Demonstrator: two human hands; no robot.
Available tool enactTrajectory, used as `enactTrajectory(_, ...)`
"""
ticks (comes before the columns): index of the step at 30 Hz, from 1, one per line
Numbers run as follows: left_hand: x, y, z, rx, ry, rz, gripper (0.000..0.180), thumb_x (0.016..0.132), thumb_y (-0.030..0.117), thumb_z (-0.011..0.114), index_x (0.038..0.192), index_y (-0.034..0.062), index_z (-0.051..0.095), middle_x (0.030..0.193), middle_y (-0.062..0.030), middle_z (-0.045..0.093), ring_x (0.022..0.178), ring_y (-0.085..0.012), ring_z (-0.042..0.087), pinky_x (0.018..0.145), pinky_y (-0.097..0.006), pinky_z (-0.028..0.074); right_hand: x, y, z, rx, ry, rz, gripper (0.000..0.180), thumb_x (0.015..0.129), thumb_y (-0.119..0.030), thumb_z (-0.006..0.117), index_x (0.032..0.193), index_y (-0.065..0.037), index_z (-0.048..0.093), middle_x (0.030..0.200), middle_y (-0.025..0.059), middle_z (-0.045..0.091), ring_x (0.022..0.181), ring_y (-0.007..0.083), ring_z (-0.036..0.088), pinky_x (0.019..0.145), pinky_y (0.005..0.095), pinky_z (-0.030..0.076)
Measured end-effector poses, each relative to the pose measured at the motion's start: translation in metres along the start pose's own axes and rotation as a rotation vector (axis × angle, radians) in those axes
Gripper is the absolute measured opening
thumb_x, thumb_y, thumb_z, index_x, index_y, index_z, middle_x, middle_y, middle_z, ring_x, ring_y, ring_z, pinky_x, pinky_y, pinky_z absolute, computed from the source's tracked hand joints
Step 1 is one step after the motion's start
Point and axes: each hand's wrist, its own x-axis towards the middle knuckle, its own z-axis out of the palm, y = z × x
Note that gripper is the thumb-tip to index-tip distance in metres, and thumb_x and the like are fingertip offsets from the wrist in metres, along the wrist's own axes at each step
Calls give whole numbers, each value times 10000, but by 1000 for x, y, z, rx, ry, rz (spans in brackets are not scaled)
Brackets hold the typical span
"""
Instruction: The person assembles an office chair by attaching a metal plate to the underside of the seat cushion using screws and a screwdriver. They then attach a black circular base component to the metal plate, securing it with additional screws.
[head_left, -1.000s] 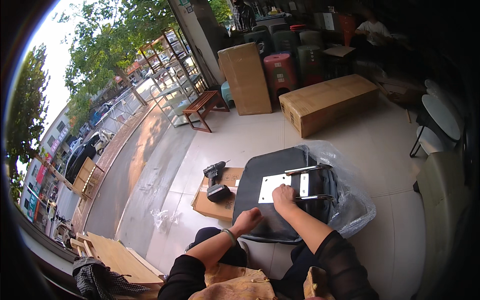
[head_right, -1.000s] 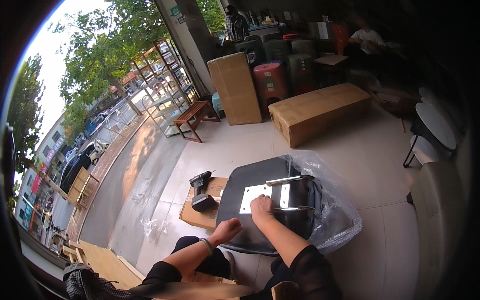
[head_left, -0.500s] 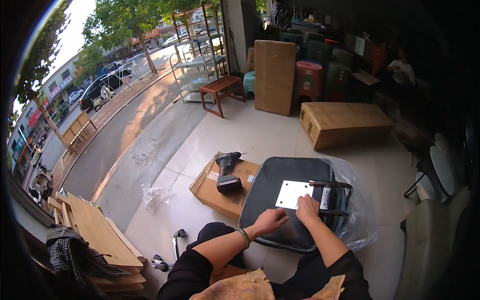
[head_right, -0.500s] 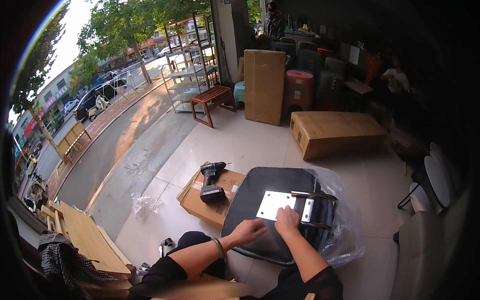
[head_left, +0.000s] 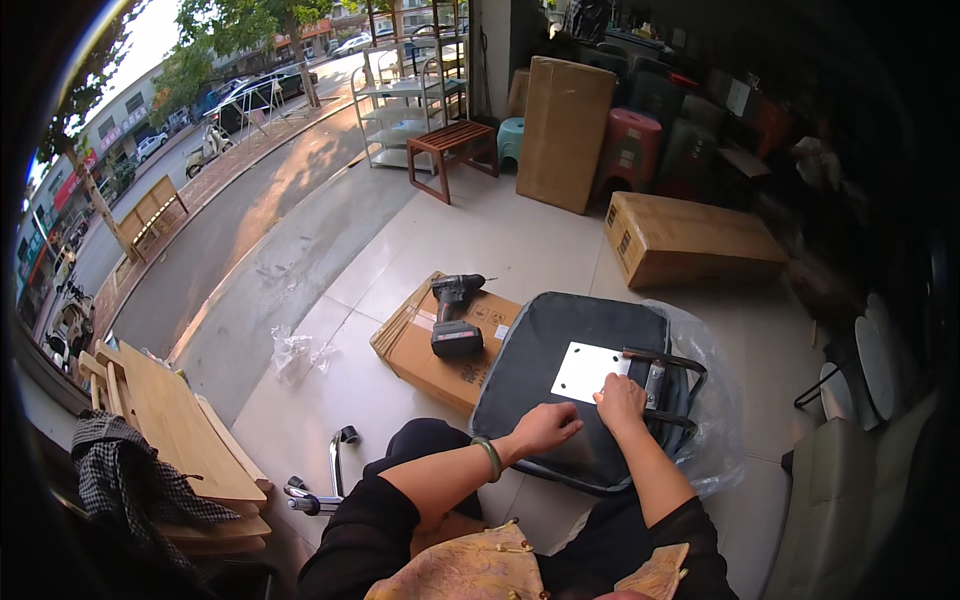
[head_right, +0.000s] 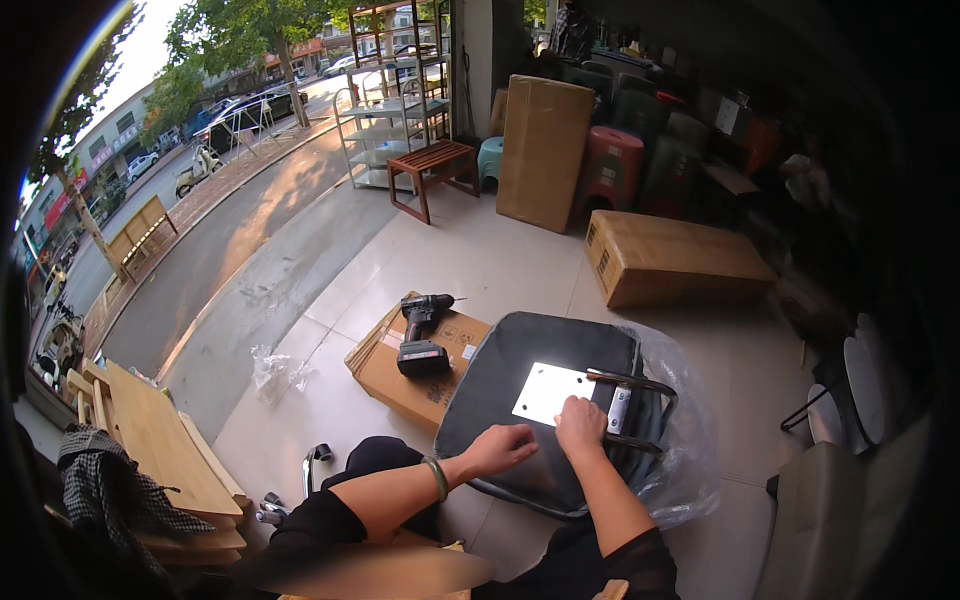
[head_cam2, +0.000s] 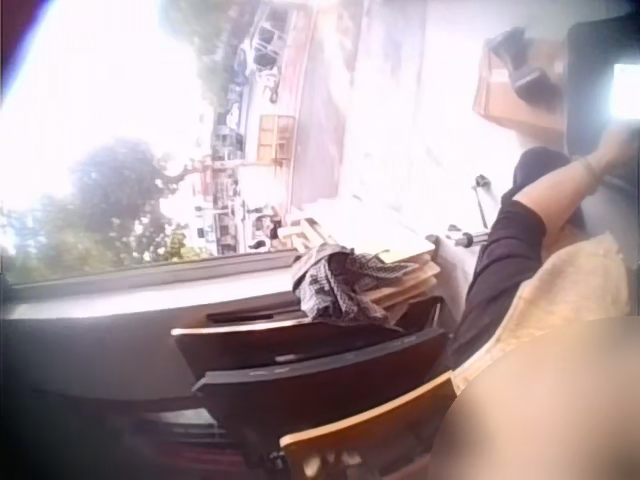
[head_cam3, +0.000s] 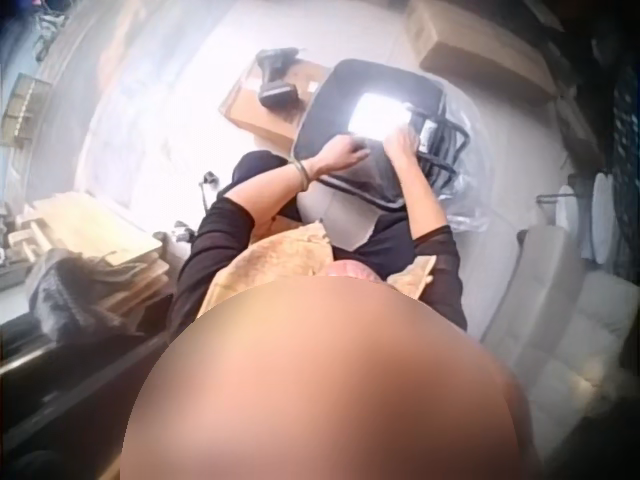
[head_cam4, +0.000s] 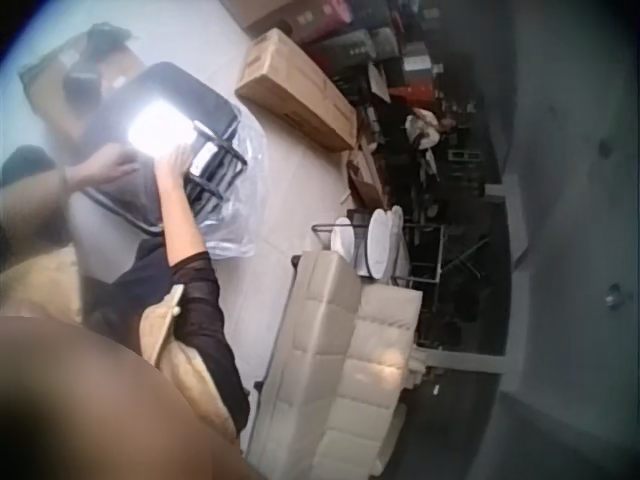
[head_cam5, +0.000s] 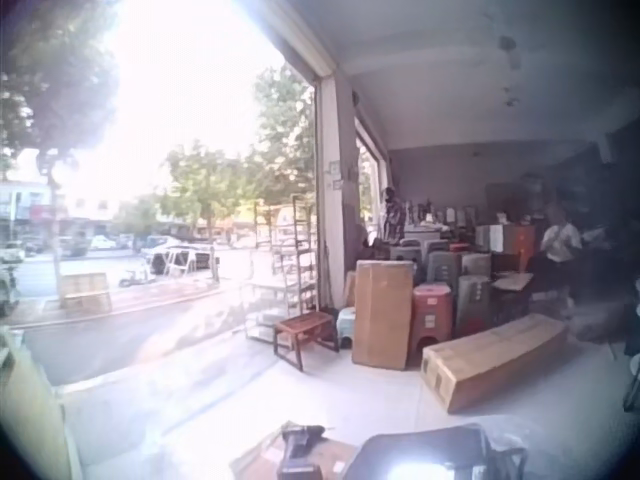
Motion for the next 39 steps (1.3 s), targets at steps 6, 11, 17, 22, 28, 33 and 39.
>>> enactTrajectory(6, -1, 8, 7, -4, 0, 40, 259, 898, 303, 617, 928, 46, 628, 844, -179, 667, 811, -374, 640, 711, -433, 496, -4, -3, -1, 58, 213, -62, 221, 760, -233, 735, 852, -48, 657, 880, 148, 658, 855, 356, 654, 749, 467, 516)
enactTrajectory(11, -2, 23, 7, -67, 5, 53, 266, 903, 320, 607, 944, 58, 626, 861, -176, 667, 830, -381, 635, 721, -440, 491, 1, -2, 1, -22, 59, -35, 118, 822, -167, 647, 873, -63, 670, 927, 167, 671, 894, 344, 663, 762, 449, 522)
enactTrajectory(17, 2, 34, 5, -196, 43, 92, 279, 915, 312, 581, 938, 35, 608, 915, -182, 669, 865, -386, 634, 738, -435, 492, 3, -1, 3, 44, 67, -24, 179, 802, -259, 672, 857, -89, 664, 890, 153, 647, 909, 363, 645, 777, 464, 506)
enactTrajectory(22, -4, 39, 8, -357, 96, 181, 290, 910, 316, 593, 934, 27, 589, 849, -182, 650, 798, -356, 633, 716, -412, 491, 5, -5, -10, -145, -107, 90, 331, 758, -378, 716, 937, -105, 669, 975, 139, 679, 945, 342, 659, 813, 463, 514)
enactTrajectory(28, -2, 43, 20, -606, 199, 75, 326, 905, 331, 589, 867, 7, 596, 835, -176, 649, 781, -303, 639, 707, -401, 488, 17, -11, -12, -190, -192, 62, 221, 745, -273, 689, 892, -110, 718, 991, 154, 696, 960, 352, 663, 831, 439, 523)
enactTrajectory(33, 11, 36, 38, -819, 262, -166, 339, 904, 333, 549, 891, 2, 621, 879, -177, 661, 828, -283, 642, 739, -393, 487, 20, -6, -14, -144, -181, -8, 203, 727, -272, 718, 831, -98, 720, 906, 138, 712, 875, 319, 683, 759, 404, 533)
enactTrajectory(39, 17, 32, 61, -943, 322, -170, 366, 904, 341, 505, 944, -3, 623, 911, -199, 671, 860, -347, 651, 755, -436, 487, 19, -11, -17, -48, -239, 3, 158, 714, -215, 747, 809, -93, 715, 846, 115, 715, 802, 266, 693, 705, 370, 530)
